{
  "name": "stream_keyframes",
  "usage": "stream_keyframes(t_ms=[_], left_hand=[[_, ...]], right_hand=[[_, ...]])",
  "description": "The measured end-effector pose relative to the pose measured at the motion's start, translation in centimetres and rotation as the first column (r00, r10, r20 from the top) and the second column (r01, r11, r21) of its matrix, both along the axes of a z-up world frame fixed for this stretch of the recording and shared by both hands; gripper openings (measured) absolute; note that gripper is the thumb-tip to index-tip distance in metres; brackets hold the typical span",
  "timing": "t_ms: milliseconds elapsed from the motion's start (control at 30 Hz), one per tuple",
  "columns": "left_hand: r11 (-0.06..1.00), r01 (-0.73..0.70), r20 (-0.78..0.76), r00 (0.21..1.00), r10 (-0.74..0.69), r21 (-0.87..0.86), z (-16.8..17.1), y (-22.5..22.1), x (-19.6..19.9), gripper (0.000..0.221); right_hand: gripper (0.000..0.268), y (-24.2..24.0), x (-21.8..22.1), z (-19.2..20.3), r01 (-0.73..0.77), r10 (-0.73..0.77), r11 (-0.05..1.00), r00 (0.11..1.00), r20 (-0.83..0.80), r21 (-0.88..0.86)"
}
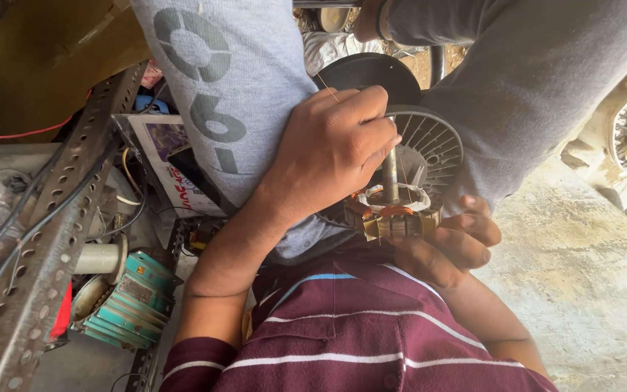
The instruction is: The person sits on the floor and winds copper wire around a motor stator core, using both hands to guide and secure the wire. The person repeatedly wraps the wire around the stator slots and adjusts the coil shape throughout the clip.
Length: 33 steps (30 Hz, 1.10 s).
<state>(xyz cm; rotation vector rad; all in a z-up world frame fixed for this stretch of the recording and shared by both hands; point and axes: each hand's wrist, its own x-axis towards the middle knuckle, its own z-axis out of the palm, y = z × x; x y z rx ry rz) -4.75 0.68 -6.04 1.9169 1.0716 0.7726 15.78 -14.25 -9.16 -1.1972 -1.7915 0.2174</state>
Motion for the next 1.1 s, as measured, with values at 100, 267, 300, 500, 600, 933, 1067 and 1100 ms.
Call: stream_keyframes(t_ms=[100,267,300,500,600,933,1067,1100], left_hand=[[1.000,-0.006,0.011,1.000,0.006,0.026,-0.2,-0.1,0.0,0.021],[1.000,-0.002,-0.007,1.000,0.003,0.030,-0.5,0.4,0.0,0.024],[0.999,-0.003,-0.006,1.000,0.004,0.032,-0.6,0.4,0.0,0.023],[1.000,0.015,-0.026,1.000,-0.014,0.020,-1.1,0.5,0.0,0.025],[1.000,0.017,-0.010,1.000,-0.017,0.005,-1.2,0.6,0.0,0.024],[1.000,0.023,-0.005,1.000,-0.023,-0.002,-1.2,0.6,-0.1,0.020],[1.000,0.028,-0.011,1.000,-0.028,0.007,-1.2,0.5,-0.1,0.020],[0.999,0.032,-0.014,0.999,-0.032,0.005,-1.2,0.4,-0.1,0.020]], right_hand=[[0.031,-0.5,0.8,0.1,-0.020,0.013,0.998,0.993,-0.117,-0.052],[0.047,0.4,1.5,0.8,-0.149,-0.081,0.897,0.871,-0.485,-0.417],[0.049,0.6,1.5,1.1,-0.177,-0.120,0.852,0.849,-0.514,-0.493],[0.038,1.4,1.6,2.0,-0.330,-0.112,0.744,0.796,-0.594,-0.582],[0.035,1.5,1.7,2.2,-0.320,-0.117,0.720,0.818,-0.563,-0.615],[0.049,2.5,1.1,3.1,-0.320,-0.087,0.706,0.847,-0.525,-0.632],[0.069,2.9,0.6,3.8,-0.278,0.108,0.802,0.938,-0.330,-0.528],[0.064,2.8,0.4,4.0,-0.236,0.091,0.800,0.956,-0.278,-0.552]])
